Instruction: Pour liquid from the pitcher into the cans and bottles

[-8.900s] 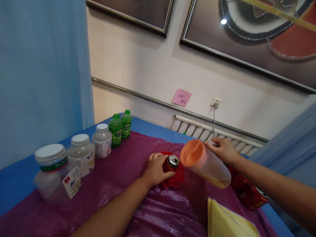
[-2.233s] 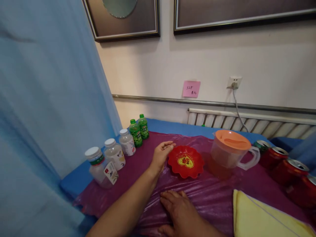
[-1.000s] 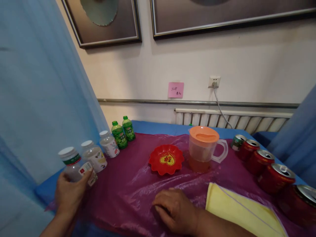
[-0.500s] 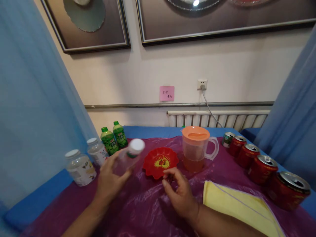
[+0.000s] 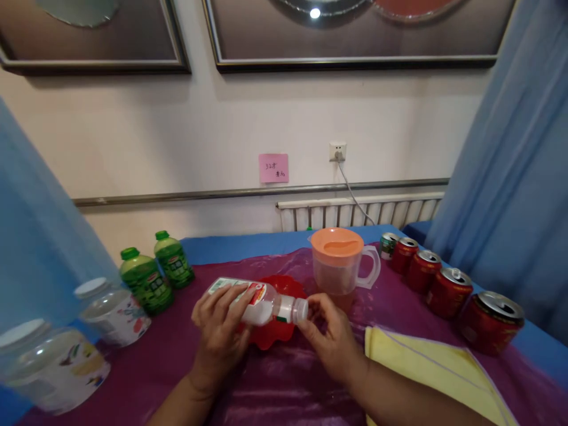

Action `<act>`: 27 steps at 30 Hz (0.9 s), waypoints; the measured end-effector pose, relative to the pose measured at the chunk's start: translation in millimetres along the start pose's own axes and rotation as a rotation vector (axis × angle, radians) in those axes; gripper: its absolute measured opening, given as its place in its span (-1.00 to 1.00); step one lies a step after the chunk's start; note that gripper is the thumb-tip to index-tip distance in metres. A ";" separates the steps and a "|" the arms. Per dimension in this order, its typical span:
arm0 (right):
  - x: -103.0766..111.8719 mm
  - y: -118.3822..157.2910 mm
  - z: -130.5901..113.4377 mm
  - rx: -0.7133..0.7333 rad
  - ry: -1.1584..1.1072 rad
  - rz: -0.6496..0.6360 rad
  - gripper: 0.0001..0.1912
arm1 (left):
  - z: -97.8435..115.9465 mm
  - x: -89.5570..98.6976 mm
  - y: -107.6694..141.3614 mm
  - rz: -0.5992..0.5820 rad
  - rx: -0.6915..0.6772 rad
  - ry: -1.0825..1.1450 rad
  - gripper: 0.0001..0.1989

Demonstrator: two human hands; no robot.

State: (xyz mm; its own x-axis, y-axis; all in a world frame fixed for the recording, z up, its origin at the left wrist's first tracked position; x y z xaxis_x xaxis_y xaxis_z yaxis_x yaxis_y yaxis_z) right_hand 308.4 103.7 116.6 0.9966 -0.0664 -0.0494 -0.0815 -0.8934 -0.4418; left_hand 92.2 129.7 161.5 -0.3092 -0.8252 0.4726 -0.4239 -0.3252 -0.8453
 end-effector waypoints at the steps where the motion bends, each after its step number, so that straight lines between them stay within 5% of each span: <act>1: -0.5 -0.9 2.5 -0.012 -0.001 0.000 -0.64 | 0.2 -1.7 0.0 -0.008 -0.019 0.003 -0.49; 10: 0.0 -2.9 20.6 -0.087 -0.126 0.061 -0.66 | 3.5 -6.4 -6.0 -0.010 -0.056 0.010 -0.51; 27: -4.0 -1.0 18.6 -0.139 -0.108 0.062 -0.73 | 2.3 -13.3 -6.2 -0.060 -0.050 0.045 -0.52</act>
Point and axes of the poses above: each hand's wrist, its own y-axis away from the middle knuckle, its own x-axis out of the back of the hand, z = x × y, the point moved 7 cm from there along -y, towards the middle knuckle, and after that the axes turned 12 degrees about -y, right-handed, at the moved point
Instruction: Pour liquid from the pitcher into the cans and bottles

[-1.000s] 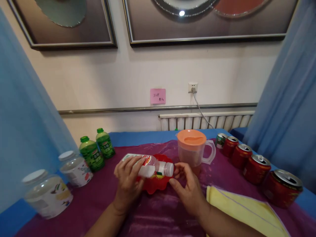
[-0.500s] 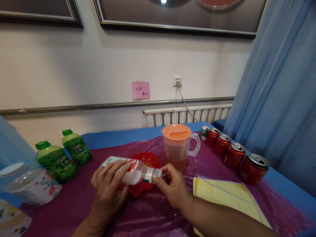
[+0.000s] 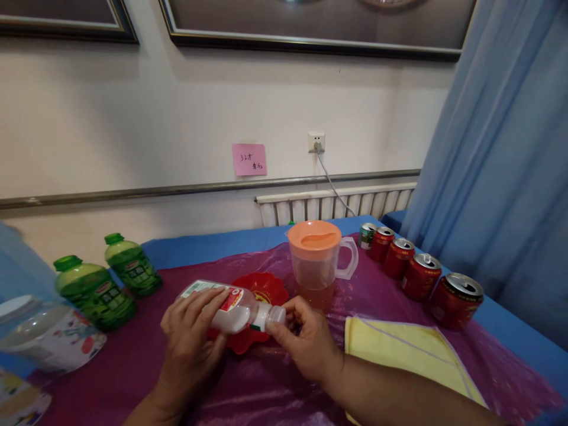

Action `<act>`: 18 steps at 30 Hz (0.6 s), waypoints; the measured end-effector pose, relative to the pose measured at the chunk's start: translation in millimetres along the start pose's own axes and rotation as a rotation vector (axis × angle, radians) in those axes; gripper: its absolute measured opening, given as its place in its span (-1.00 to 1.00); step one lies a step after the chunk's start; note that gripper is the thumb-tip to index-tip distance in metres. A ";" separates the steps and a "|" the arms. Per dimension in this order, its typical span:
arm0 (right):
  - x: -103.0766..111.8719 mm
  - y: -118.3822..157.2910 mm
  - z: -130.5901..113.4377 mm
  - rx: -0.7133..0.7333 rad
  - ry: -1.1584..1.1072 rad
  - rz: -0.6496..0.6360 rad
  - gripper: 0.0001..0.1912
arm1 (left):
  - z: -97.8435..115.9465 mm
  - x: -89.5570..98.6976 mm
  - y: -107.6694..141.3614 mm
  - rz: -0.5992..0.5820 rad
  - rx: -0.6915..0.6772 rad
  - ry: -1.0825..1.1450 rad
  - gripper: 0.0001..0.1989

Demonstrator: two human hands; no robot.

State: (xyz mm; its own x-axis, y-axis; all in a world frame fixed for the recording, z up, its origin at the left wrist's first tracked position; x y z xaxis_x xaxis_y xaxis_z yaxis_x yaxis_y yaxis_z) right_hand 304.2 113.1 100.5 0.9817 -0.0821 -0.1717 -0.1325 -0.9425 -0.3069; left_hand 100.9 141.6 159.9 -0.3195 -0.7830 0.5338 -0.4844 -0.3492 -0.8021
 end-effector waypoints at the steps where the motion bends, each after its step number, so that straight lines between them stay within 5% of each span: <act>1: 0.2 0.0 -0.1 0.002 0.008 0.002 -0.73 | -0.4 -0.9 0.6 -0.003 0.003 0.000 -0.52; 18: -0.1 4.3 -4.0 0.073 0.064 -0.004 -0.76 | -0.7 0.4 0.8 0.001 0.015 0.025 -0.54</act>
Point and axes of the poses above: each hand's wrist, its own y-axis away from the middle knuckle, its own x-axis out of the back of the hand, z = x × y, the point moved 7 cm from there along -y, towards the middle knuckle, and after that the axes turned 12 degrees about -y, right-handed, at the moved point
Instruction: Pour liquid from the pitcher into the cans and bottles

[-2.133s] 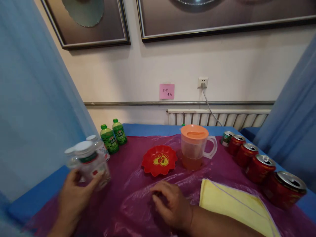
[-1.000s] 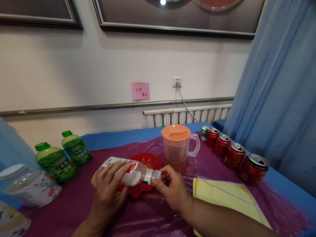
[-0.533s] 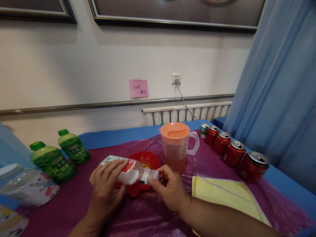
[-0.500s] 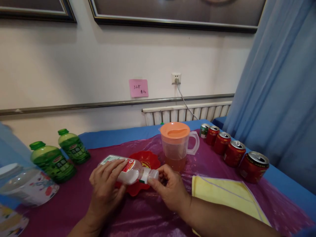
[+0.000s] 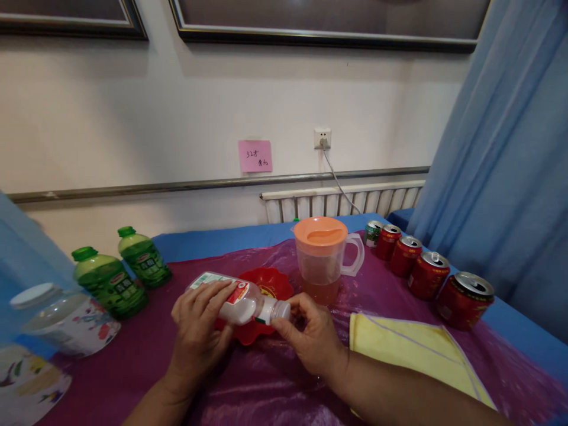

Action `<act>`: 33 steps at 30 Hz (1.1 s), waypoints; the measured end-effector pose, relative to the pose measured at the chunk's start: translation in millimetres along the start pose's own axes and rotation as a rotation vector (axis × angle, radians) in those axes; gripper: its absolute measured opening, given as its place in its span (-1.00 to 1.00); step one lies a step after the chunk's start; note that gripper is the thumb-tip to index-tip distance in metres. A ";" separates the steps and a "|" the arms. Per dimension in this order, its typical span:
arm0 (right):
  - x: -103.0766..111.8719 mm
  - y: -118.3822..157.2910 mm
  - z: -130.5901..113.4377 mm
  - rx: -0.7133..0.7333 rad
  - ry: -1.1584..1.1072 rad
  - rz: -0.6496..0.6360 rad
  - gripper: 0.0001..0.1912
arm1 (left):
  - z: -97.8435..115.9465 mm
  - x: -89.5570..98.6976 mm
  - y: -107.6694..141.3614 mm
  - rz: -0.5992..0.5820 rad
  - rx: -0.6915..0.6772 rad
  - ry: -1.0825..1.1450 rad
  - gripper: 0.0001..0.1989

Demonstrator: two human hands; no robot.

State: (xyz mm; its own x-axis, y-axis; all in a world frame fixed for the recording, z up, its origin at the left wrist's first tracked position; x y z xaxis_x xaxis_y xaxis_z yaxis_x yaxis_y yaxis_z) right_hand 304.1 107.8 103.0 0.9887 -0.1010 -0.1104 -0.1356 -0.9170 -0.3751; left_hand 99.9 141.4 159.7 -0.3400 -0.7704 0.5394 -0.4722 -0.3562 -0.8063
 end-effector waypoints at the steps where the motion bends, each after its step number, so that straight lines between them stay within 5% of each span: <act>1: -0.1 0.0 -0.5 0.001 0.003 -0.001 -0.76 | -0.1 0.1 0.0 -0.001 0.004 0.002 -0.54; 22: -1.2 1.0 -12.1 0.092 0.132 -0.042 -0.78 | 0.4 -0.5 1.0 -0.022 0.027 -0.019 -0.58; 28: -1.4 2.4 -27.6 0.328 0.342 -0.067 -0.75 | -3.0 -6.4 3.8 -0.068 0.043 0.004 -0.56; 33: -4.2 8.8 -31.9 0.440 0.364 -0.069 -0.35 | -2.6 -9.7 3.2 -0.098 0.054 0.004 -0.53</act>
Point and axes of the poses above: each hand's wrist, its own y-axis away from the middle knuckle, its own x-axis out of the back of the hand, z = x × y, the point moved 7 cm from there along -y, towards the middle knuckle, and after that the axes turned 12 degrees about -y, right-handed, at the moved point
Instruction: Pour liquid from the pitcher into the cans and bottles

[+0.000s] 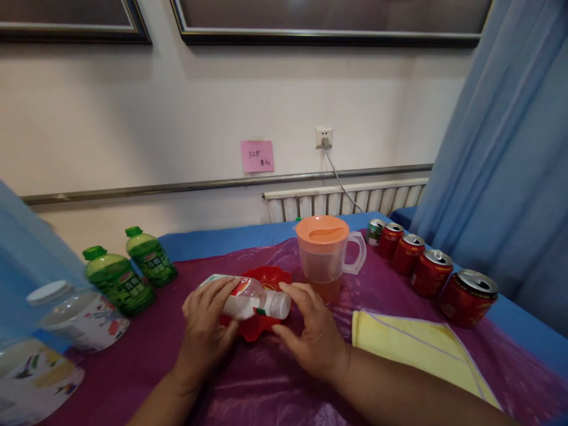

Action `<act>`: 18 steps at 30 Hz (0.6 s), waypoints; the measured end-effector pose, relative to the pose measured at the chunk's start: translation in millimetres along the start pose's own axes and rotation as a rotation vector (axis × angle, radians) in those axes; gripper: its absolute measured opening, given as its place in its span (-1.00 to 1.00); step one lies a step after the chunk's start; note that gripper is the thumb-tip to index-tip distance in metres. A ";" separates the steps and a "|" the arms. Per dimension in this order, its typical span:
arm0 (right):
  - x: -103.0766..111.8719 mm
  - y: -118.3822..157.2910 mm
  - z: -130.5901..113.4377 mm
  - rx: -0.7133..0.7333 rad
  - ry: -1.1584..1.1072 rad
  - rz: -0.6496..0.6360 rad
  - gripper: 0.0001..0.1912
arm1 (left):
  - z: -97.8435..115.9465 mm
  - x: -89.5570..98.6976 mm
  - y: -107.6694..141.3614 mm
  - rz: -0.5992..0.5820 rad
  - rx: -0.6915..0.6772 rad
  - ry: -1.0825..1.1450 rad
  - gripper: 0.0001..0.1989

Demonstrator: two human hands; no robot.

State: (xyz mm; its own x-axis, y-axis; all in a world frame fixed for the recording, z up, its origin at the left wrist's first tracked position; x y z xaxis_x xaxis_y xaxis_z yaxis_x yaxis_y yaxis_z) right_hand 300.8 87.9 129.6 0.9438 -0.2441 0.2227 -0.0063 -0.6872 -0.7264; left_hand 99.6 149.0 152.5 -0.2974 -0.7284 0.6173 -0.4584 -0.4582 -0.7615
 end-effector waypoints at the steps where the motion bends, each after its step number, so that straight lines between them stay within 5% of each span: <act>1: -0.1 1.3 -0.5 0.000 -0.011 0.007 -0.26 | 0.4 -0.5 0.1 -0.003 -0.002 -0.002 -0.53; 4: 1.8 3.8 2.4 -0.063 -0.042 0.031 -0.19 | 1.7 -0.7 0.5 0.002 -0.012 -0.015 -0.54; 9: 2.2 2.7 17.4 -0.263 -0.054 -0.015 -0.70 | 4.8 1.5 -0.7 0.017 -0.029 -0.028 -0.54; 12: 1.2 0.4 17.2 -0.255 -0.097 -0.021 -0.83 | 3.9 2.2 -0.9 0.012 -0.013 -0.028 -0.54; 18: 3.7 1.3 1.0 -0.050 -0.066 0.044 -0.38 | 3.0 2.7 -0.4 0.005 0.009 -0.005 -0.52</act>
State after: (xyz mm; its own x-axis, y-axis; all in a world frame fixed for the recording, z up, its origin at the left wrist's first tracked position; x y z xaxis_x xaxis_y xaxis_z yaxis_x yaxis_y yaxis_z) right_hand 304.6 86.8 128.7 0.9620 -0.2301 0.1470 -0.0628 -0.7105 -0.7008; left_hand 101.5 145.7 153.8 -0.2956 -0.7333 0.6122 -0.4495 -0.4587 -0.7665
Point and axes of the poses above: each hand's wrist, its own y-axis away from the middle knuckle, its own x-axis out of the back of the hand, z = x × y, the point moved 7 cm from there along -y, towards the middle knuckle, and after that the axes turned 12 degrees about -y, right-handed, at the moved point
